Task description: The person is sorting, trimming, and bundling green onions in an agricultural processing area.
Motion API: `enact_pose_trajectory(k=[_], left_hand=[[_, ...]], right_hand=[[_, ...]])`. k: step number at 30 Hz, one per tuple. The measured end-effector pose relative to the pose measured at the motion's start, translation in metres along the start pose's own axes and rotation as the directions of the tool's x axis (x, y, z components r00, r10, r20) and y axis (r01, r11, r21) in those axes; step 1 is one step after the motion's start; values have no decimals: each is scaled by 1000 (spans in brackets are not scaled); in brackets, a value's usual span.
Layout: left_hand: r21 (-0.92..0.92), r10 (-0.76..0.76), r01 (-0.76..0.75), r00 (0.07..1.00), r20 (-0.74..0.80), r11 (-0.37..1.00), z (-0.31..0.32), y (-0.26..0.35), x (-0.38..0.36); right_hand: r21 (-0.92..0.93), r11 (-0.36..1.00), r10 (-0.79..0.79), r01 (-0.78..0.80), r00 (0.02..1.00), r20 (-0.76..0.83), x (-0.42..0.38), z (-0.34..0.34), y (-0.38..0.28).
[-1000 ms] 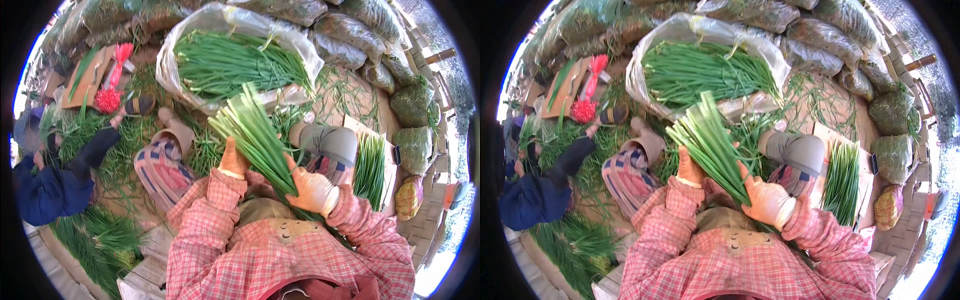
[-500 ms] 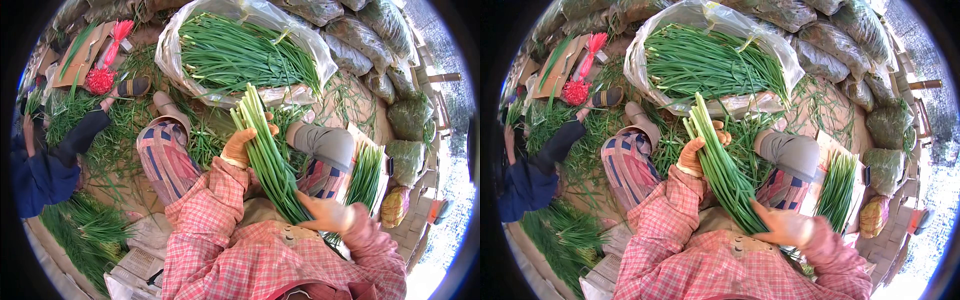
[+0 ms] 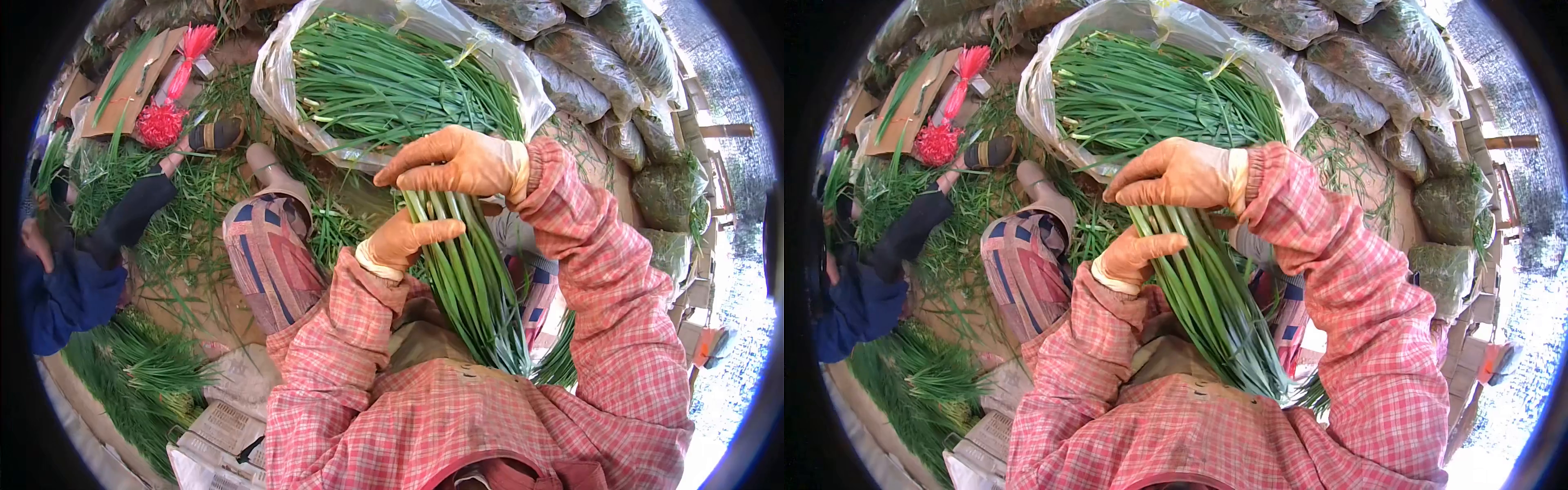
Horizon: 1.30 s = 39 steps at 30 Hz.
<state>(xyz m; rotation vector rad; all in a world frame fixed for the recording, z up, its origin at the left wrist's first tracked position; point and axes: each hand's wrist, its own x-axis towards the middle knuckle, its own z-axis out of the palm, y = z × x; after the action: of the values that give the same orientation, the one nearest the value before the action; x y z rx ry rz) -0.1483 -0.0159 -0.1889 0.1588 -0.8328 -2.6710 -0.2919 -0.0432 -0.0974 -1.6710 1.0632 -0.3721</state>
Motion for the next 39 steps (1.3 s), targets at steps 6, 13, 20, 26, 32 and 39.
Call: enact_pose_trajectory(k=[6,13,20,26,32,39], left_hand=[[-98,-18,11,997,-80,995,0,-13,-2],[-256,-6,-8,999,-51,967,2,-17,-1],[-192,56,-73,994,-92,979,5,-16,-2],[-160,88,-105,990,-111,982,5,-14,-4],[-423,-57,43,998,-20,905,-1,-16,-1],[-268,67,-142,960,-273,953,-7,-18,-6]], right_hand=[[95,994,-22,59,934,-357,-16,20,19],[-649,760,-343,-41,823,-453,-54,21,-1],[-668,743,-249,39,943,-222,-42,24,4],[-396,918,-127,-15,935,-332,-26,21,0],[-422,907,-115,12,969,-220,-5,9,5],[-124,991,57,-42,991,120,17,17,6]])
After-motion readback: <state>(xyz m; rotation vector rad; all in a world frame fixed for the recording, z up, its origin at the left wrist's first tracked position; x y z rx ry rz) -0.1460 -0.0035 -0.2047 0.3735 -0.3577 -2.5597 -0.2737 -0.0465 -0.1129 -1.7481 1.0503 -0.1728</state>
